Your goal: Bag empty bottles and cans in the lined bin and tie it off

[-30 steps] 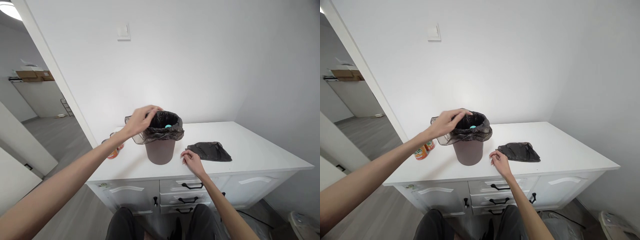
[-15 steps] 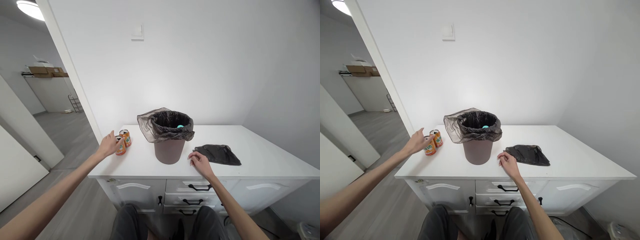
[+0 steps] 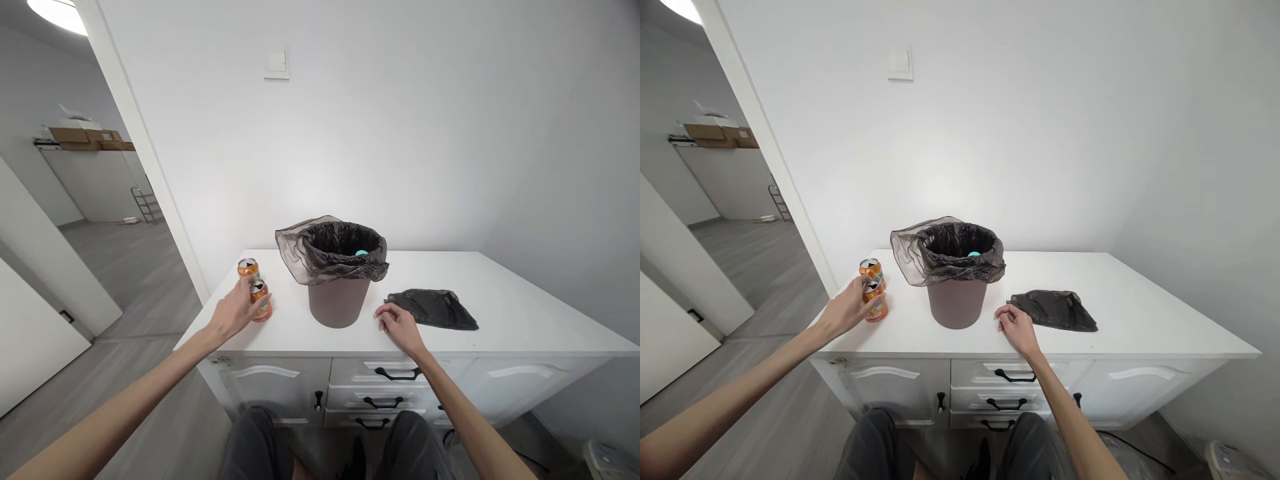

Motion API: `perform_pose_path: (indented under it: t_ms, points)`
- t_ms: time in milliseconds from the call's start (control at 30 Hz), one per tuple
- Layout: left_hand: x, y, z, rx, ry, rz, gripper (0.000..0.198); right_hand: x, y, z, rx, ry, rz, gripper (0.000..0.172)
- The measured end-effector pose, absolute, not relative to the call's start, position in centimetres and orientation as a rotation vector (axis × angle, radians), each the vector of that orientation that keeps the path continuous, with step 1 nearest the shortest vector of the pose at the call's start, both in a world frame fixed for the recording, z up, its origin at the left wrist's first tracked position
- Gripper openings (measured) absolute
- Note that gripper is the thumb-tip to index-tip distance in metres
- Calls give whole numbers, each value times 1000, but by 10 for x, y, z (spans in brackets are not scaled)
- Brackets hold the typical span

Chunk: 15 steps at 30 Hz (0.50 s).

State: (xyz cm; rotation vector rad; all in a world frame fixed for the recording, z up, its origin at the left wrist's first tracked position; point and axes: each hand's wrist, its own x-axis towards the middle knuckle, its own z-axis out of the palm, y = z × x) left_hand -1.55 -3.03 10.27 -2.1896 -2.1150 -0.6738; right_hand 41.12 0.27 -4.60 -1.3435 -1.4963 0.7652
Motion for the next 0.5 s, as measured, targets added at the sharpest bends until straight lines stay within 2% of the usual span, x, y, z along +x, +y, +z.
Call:
perform_pose_path:
  t_ms: [67, 167, 267, 367, 500]
  points:
    - [-6, -30, 109, -2213, -2016, -915, 58, 412, 4, -47, -1338, -1495, 769, 23]
    - [12, -26, 144, -1987, -1730, -1489, 70, 414, 4, -48, -1329, -1496, 791, 24]
    - [40, -23, 192, -1783, -1328, -1888, 67, 414, 5, -46, -1320, -1494, 808, 23]
    - [80, -22, 226, -1929, -1102, -1920, 56, 413, 6, -46, -1291, -1474, 815, 23]
    - [133, -8, 235, -2327, -1028, -1591, 57, 413, 7, -45, -1274, -1460, 805, 23]
